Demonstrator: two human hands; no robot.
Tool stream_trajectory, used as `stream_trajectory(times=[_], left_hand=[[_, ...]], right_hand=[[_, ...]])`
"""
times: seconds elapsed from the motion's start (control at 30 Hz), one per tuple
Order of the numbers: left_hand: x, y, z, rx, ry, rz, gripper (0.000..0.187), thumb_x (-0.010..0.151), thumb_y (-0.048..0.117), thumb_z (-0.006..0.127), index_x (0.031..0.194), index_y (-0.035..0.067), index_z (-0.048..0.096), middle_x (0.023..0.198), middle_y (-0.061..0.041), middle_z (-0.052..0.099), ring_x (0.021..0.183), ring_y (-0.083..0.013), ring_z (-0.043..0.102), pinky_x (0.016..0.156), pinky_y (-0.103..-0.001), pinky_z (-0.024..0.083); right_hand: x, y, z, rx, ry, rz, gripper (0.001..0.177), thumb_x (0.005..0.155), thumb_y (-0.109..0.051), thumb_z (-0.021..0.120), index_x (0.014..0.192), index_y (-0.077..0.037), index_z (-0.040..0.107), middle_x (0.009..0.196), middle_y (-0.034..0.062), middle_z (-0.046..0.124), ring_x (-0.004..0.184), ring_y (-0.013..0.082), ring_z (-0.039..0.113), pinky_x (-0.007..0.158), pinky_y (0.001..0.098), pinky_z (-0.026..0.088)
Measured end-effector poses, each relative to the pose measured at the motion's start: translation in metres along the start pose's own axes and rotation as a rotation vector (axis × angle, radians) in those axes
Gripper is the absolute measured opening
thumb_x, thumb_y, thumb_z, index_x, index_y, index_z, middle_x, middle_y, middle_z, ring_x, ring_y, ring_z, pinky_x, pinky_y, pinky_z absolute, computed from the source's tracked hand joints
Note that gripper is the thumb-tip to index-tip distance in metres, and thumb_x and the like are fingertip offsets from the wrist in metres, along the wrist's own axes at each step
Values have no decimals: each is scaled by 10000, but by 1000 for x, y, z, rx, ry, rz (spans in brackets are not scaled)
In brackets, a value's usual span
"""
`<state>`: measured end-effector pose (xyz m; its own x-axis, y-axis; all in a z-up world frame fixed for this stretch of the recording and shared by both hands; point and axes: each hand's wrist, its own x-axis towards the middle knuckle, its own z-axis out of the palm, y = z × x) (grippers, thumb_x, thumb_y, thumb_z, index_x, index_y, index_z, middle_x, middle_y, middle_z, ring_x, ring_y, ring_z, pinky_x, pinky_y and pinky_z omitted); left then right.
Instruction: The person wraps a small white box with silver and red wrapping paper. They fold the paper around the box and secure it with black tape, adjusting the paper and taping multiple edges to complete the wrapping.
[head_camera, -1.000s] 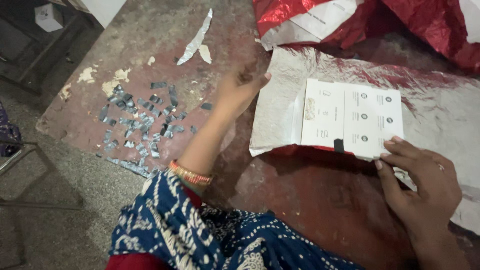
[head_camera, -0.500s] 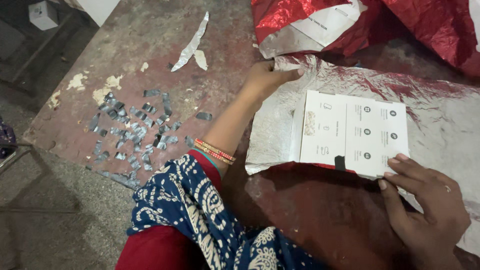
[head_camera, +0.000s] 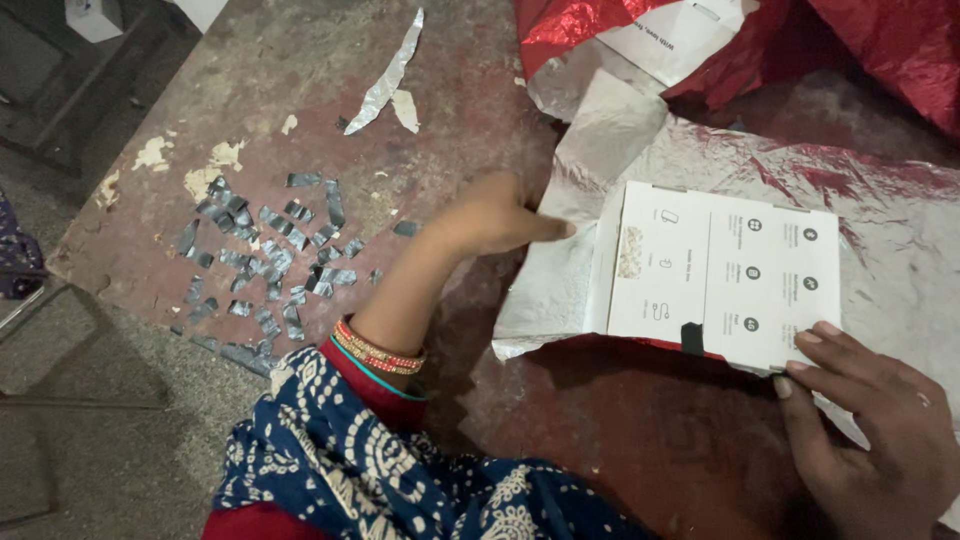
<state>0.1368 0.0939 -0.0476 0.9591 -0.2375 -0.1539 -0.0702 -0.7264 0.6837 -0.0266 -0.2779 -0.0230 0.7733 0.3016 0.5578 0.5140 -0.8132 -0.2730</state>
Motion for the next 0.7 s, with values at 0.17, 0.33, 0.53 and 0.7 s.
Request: stream_trajectory(times=[0.17, 0.33, 0.53, 0.7], left_hand=[[20, 8, 26, -639, -150, 199, 420, 909, 450, 734, 821, 40, 751, 785, -35, 692, 709, -117, 600, 625, -298, 481], [10, 22, 35, -1200, -356, -17, 528, 969, 554, 581, 855, 53, 704, 778, -51, 686, 696, -158, 650, 649, -295, 523], [-7, 38, 18, -1199, -397, -15, 630, 936, 664, 544, 877, 52, 678, 782, -50, 683, 681, -165, 658, 644, -292, 541], [-12, 41, 18, -1089, -311, 74, 539, 858, 608, 689, 812, 71, 687, 761, -37, 688, 690, -151, 677, 634, -288, 566]], right_hand=[[-2, -9, -1, -48, 32, 23, 155, 929, -33, 829, 1005, -74, 699, 1183, 95, 747, 1218, 205, 713, 1030, 322, 529], [-3, -9, -1, 1, 18, 39, 143, 965, -53, 827, 1013, -85, 696, 1201, 75, 742, 1264, 189, 706, 1023, 289, 508], [-2, -4, 1, 78, 8, 13, 167, 951, -8, 820, 1026, -54, 678, 1177, 115, 736, 1259, 229, 711, 1067, 315, 561], [-6, -1, 2, 41, 15, 14, 174, 953, 18, 809, 1037, -30, 665, 1177, 140, 732, 1257, 260, 708, 1093, 345, 565]])
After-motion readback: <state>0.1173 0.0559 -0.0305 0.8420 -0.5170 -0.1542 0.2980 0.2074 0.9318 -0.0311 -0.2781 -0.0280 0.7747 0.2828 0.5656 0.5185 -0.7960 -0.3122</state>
